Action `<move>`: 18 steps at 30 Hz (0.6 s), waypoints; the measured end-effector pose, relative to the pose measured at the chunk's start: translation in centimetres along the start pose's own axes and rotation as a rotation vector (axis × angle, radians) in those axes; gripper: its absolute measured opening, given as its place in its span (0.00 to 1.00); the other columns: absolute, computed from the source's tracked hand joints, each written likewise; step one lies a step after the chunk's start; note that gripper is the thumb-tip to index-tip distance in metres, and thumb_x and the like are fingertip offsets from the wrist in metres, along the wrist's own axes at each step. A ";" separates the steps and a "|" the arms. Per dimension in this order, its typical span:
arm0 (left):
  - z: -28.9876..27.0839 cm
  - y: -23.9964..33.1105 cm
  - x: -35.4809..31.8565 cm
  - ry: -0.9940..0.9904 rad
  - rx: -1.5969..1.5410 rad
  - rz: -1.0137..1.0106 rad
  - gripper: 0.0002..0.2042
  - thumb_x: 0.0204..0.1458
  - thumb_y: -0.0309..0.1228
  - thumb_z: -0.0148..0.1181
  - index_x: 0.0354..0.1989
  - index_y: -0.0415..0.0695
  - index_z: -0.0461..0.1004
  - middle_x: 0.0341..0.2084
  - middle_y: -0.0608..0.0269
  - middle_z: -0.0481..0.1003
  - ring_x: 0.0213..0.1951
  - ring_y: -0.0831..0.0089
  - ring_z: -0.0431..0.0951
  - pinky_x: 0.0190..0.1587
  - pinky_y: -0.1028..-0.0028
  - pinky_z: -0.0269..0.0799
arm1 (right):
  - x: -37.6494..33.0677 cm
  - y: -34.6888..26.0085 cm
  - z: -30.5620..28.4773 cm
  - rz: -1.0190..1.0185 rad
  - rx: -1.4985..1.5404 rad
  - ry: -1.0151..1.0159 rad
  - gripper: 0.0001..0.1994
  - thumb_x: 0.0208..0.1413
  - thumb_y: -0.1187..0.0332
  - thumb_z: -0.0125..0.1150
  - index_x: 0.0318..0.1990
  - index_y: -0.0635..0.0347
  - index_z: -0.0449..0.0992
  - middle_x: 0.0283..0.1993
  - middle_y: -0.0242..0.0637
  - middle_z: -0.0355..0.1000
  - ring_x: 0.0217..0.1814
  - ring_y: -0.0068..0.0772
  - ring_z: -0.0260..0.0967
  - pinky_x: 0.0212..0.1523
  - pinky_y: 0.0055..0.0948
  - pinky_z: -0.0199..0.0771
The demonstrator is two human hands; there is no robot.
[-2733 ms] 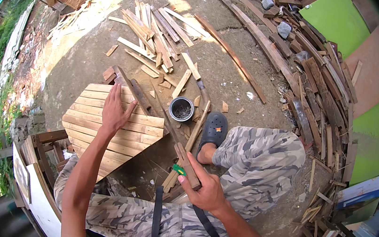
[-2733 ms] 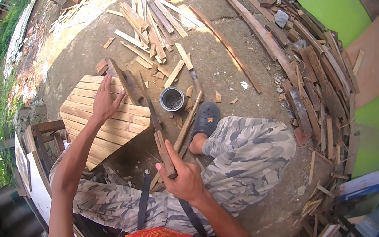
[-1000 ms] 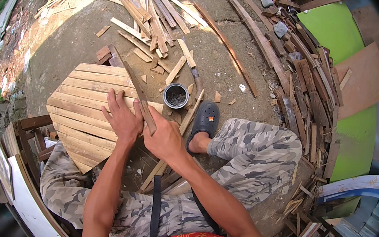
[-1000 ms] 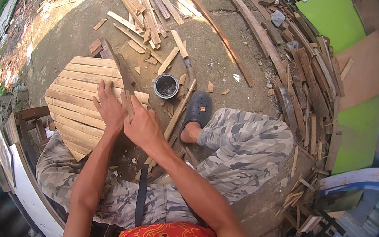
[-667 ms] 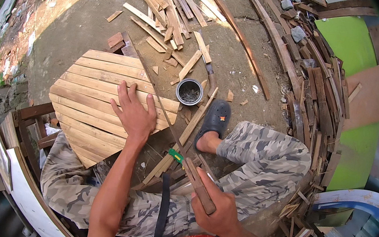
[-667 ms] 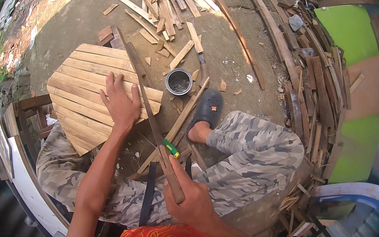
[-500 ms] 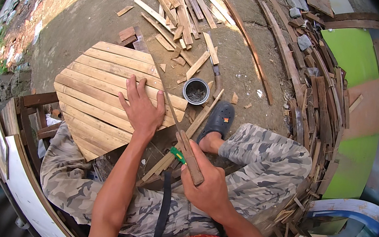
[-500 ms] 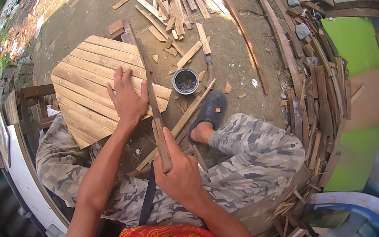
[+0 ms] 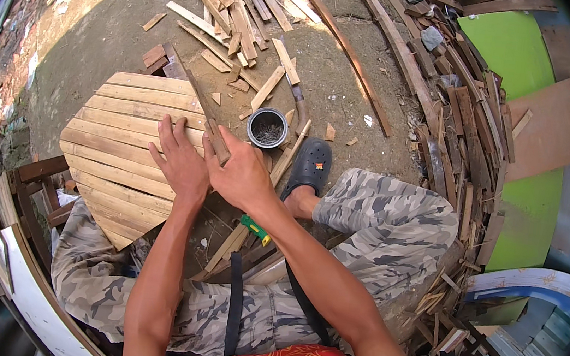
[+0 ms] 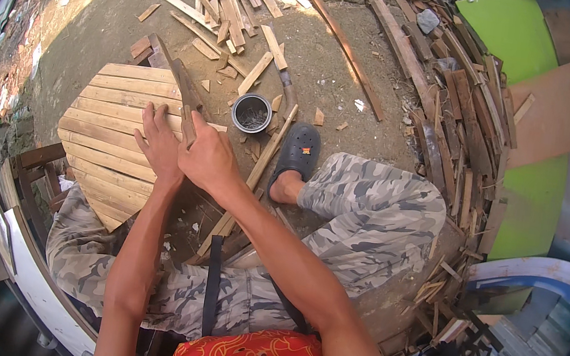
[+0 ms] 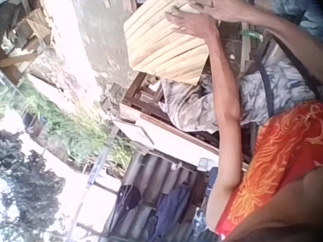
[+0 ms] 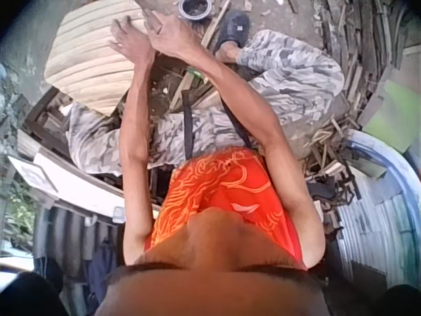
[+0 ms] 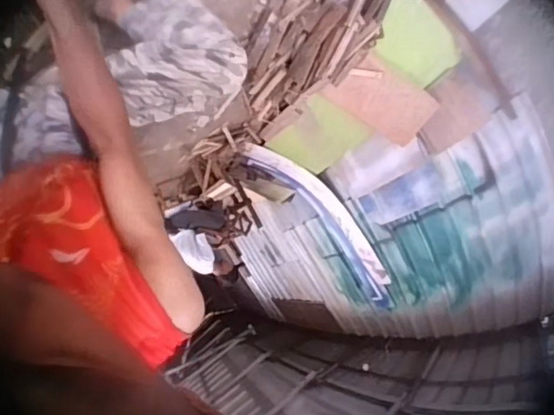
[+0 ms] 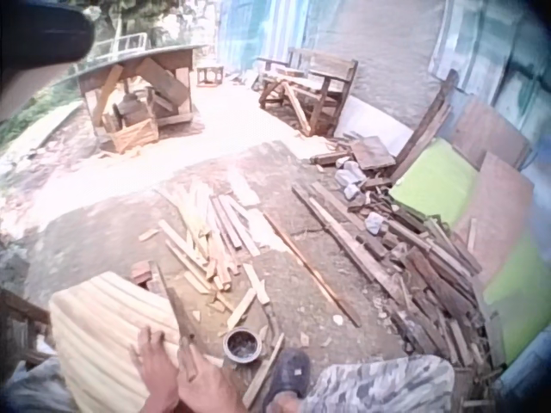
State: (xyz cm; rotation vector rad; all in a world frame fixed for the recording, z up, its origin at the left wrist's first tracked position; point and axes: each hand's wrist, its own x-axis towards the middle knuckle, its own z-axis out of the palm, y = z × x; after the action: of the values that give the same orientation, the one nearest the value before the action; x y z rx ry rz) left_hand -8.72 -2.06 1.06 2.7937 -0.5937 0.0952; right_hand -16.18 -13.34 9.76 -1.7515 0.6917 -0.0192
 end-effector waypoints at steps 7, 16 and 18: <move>0.0 0.5 0.0 -0.006 -0.027 -0.014 0.30 0.64 0.47 0.54 0.68 0.40 0.63 0.74 0.47 0.55 0.77 0.53 0.48 0.75 0.40 0.35 | -20.2 -3.3 -8.0 -0.027 -0.056 -0.041 0.31 0.55 0.79 0.59 0.69 0.70 0.66 0.38 0.58 0.80 0.31 0.51 0.82 0.35 0.38 0.81; -0.3 0.1 0.0 -0.018 -0.013 0.003 0.29 0.65 0.46 0.53 0.69 0.42 0.62 0.74 0.46 0.53 0.77 0.52 0.48 0.75 0.40 0.35 | 1.3 0.3 1.1 0.012 -0.029 0.035 0.27 0.57 0.72 0.58 0.65 0.73 0.68 0.40 0.67 0.77 0.39 0.63 0.79 0.40 0.41 0.78; -0.3 0.0 0.0 -0.044 -0.022 -0.037 0.28 0.65 0.44 0.54 0.69 0.43 0.63 0.74 0.46 0.54 0.77 0.53 0.49 0.76 0.41 0.36 | -0.7 1.7 1.3 -0.096 -0.050 0.076 0.29 0.56 0.72 0.59 0.66 0.71 0.68 0.36 0.66 0.76 0.39 0.65 0.78 0.39 0.47 0.78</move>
State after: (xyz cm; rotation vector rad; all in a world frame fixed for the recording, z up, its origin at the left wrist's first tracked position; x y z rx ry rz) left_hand -8.70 -2.01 1.39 2.7904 -0.5493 0.0196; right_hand -16.99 -12.10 8.09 -1.8381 0.6669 -0.1359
